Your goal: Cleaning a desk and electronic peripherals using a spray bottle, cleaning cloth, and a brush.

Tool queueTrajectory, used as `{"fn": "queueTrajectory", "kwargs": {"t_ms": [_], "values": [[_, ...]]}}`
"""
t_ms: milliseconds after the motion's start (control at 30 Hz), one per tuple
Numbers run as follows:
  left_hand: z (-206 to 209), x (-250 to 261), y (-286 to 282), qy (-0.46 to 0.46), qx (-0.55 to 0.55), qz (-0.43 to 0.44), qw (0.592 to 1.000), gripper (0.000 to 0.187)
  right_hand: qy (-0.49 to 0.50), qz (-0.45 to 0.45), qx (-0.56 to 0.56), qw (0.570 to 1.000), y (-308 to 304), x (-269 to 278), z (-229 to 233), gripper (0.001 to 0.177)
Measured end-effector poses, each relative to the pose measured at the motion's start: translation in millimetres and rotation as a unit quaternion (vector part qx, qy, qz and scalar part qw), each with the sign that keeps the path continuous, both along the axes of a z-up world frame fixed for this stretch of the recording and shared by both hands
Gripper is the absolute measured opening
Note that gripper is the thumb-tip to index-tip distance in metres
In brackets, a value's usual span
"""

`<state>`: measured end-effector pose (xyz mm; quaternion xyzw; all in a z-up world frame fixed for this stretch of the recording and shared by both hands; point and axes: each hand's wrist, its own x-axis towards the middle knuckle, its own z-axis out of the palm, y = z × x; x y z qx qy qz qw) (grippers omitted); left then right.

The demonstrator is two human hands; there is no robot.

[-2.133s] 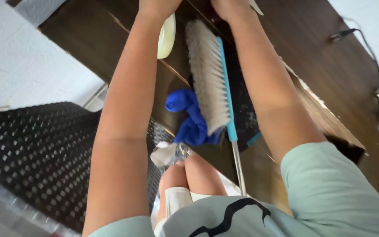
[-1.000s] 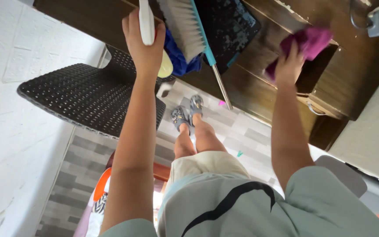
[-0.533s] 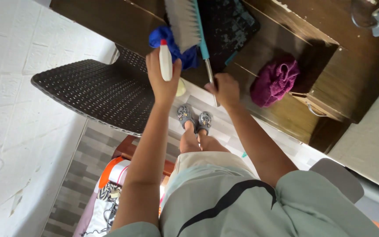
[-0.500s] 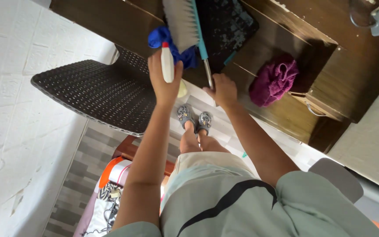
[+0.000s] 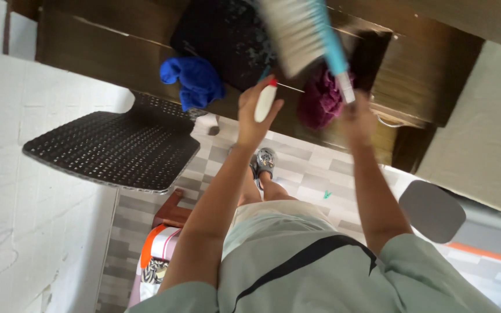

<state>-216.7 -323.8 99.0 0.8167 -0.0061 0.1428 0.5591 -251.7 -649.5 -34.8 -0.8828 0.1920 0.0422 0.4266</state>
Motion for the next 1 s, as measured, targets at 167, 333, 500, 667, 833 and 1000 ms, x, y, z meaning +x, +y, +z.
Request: {"fn": "queueTrajectory", "kwargs": {"t_ms": [167,333,500,667,833,1000], "values": [[-7,24,-55,-0.008,-0.052,-0.154,0.987,0.06,-0.182,-0.036,-0.241,0.953,-96,-1,46,0.033],[-54,28,-78,0.092,0.02,-0.201,0.975,0.079,-0.054,-0.079,-0.334,0.938,-119,-4,32,0.045],[-80,31,-65,0.168,0.128,-0.203,0.956,0.099,0.052,-0.107,-0.364,0.924,-106,1,47,0.072],[-74,24,-8,0.221,0.121,-0.243,0.937,0.105,-0.088,-0.11,-0.4,0.906,-98,-14,53,0.089],[-97,60,92,0.12,-0.033,-0.049,0.991,0.08,-0.218,-0.057,-0.179,0.958,-9,-26,76,0.048],[-84,116,252,0.122,-0.197,0.163,0.959,0.059,-0.329,0.114,0.059,0.936,157,-27,75,0.008]]}}
